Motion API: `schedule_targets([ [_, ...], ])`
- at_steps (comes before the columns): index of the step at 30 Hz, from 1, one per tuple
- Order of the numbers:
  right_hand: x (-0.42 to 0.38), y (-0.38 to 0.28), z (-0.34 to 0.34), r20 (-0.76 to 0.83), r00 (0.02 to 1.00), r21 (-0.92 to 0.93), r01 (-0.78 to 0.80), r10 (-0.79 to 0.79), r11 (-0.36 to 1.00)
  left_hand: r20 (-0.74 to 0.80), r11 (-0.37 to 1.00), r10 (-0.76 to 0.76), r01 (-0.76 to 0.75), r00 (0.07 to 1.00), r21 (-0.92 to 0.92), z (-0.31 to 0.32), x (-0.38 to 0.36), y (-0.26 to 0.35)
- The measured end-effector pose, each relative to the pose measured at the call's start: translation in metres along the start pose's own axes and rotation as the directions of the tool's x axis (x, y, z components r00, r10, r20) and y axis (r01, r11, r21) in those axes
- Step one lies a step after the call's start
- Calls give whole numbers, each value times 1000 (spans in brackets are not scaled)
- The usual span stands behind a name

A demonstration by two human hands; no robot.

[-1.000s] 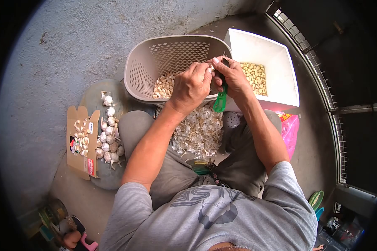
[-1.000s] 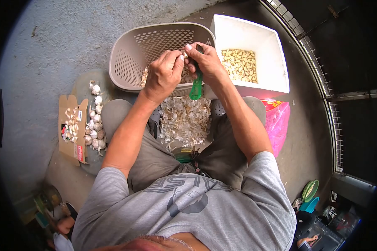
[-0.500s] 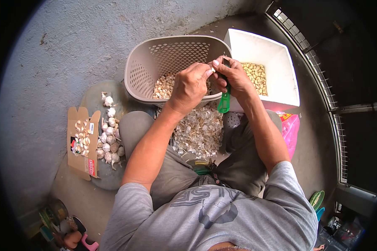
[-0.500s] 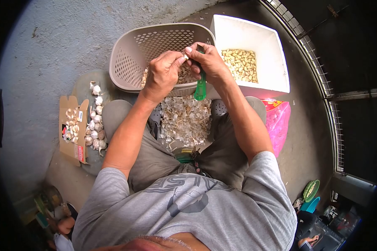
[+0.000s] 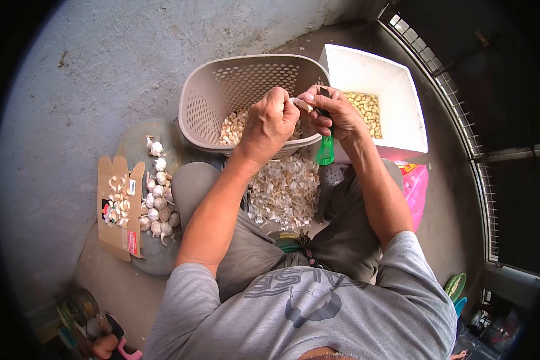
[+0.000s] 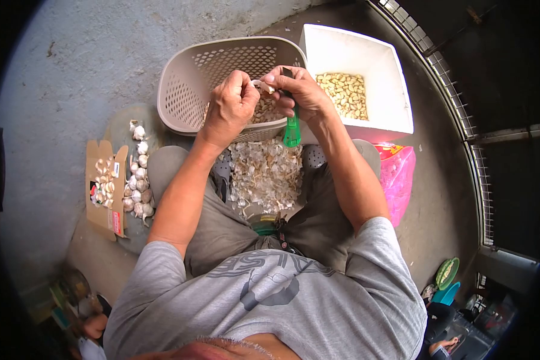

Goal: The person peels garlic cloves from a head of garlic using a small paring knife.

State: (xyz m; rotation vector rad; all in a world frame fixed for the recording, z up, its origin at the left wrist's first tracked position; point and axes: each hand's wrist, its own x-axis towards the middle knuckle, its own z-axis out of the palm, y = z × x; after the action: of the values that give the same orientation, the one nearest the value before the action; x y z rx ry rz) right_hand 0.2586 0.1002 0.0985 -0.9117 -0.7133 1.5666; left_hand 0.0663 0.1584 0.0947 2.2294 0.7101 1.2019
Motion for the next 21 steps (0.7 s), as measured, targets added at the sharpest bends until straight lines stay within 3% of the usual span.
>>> schedule_targets([
  [2, -2, -4, -8, 73, 997, 34, 15, -18, 999, 34, 997, -44, 46, 998, -59, -4, 0, 4],
  [5, 3, -3, -27, 114, 972, 220, 176, -204, 960, 473, 946, -190, 289, 861, -147, -17, 0, 21],
  [7, 2, -10, -30, 69, 977, 148, 192, -204, 970, 655, 935, -101, 297, 749, -195, -7, -11, 22],
  [9, -1, -13, -26, 1, 984, 44, 175, -176, 984, 742, 962, 36, 178, 669, -207, 2, -20, 20],
  [12, -5, -15, -14, -57, 989, -1, 138, -138, 990, 481, 989, 132, -86, 867, -117, 18, -28, 5],
  [15, -3, -13, -8, -80, 989, -60, 120, -125, 991, 294, 997, -27, 46, 955, -60, 2, -11, 19],
  [16, -2, -11, -6, -83, 990, -75, 107, -113, 991, 194, 983, -115, 140, 974, -119, 4, -10, 19],
  [19, 1, -1, -1, -77, 995, -115, 62, -71, 991, 4, 978, -104, 103, 995, -183, 5, -3, 9],
  [21, 1, 5, 3, -15, 998, -100, 57, -59, 993, 53, 953, -149, 158, 987, -258, 5, -5, 6],
])
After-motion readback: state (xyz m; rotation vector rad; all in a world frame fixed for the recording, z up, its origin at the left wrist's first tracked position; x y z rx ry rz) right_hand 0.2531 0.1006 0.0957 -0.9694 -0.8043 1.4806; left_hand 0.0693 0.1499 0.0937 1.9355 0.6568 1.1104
